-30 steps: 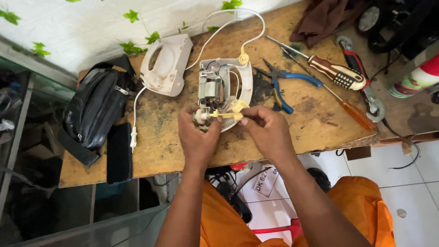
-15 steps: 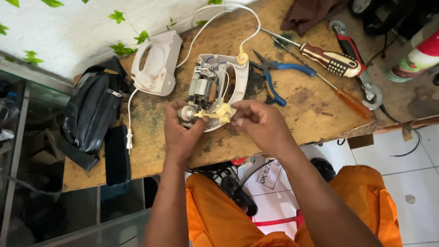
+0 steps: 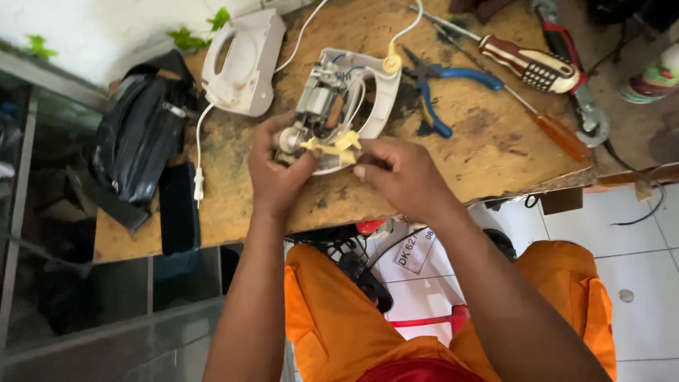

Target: The person disassembles a white electric hand mixer by removing the top casing. They then manipulate the internal gears and spring mechanism with their hands, testing the movement of the components on a wooden workbench.

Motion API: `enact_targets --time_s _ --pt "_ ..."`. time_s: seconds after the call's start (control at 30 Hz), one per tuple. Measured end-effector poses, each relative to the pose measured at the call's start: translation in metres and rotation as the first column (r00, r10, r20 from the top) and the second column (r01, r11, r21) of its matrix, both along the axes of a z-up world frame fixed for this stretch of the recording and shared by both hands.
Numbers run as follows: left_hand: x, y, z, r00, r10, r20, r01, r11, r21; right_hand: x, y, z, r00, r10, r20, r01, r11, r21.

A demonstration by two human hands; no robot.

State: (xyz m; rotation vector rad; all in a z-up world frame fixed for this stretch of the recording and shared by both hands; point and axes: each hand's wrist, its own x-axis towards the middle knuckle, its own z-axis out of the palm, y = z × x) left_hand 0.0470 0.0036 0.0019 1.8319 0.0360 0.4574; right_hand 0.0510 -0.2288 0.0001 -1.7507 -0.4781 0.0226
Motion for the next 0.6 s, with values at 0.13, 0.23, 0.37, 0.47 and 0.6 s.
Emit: enact_targets --time_s 0.13,0.23,0.37,0.47,0.6 --pt "-0.002 0.003 -0.003 0.999 -0.006 0.045 0.003 0.998 0.064 -0.001 0.004 -0.004 1.000 0.001 0.001 -0.001 1.000 -0.010" --pt "0.003 0.003 -0.011 0.996 -0.005 0.094 -0.001 0.998 0.062 0.000 0.007 -0.008 0.996 -0.054 0.071 0.056 0.998 -0.031" --pt "0.005 0.005 -0.017 0.985 -0.062 0.159 0.050 0.996 0.080 -0.002 0.008 -0.018 0.954 -0.136 0.265 0.173 0.977 -0.121" --pt "0.007 0.005 -0.018 0.980 -0.059 0.189 0.040 0.994 0.104 -0.007 0.014 -0.015 0.907 -0.164 0.389 0.226 0.967 -0.118" --pt "0.004 0.004 -0.010 0.970 -0.073 0.233 0.029 0.982 0.185 -0.009 0.014 -0.006 0.863 -0.173 0.475 0.236 0.969 -0.076"
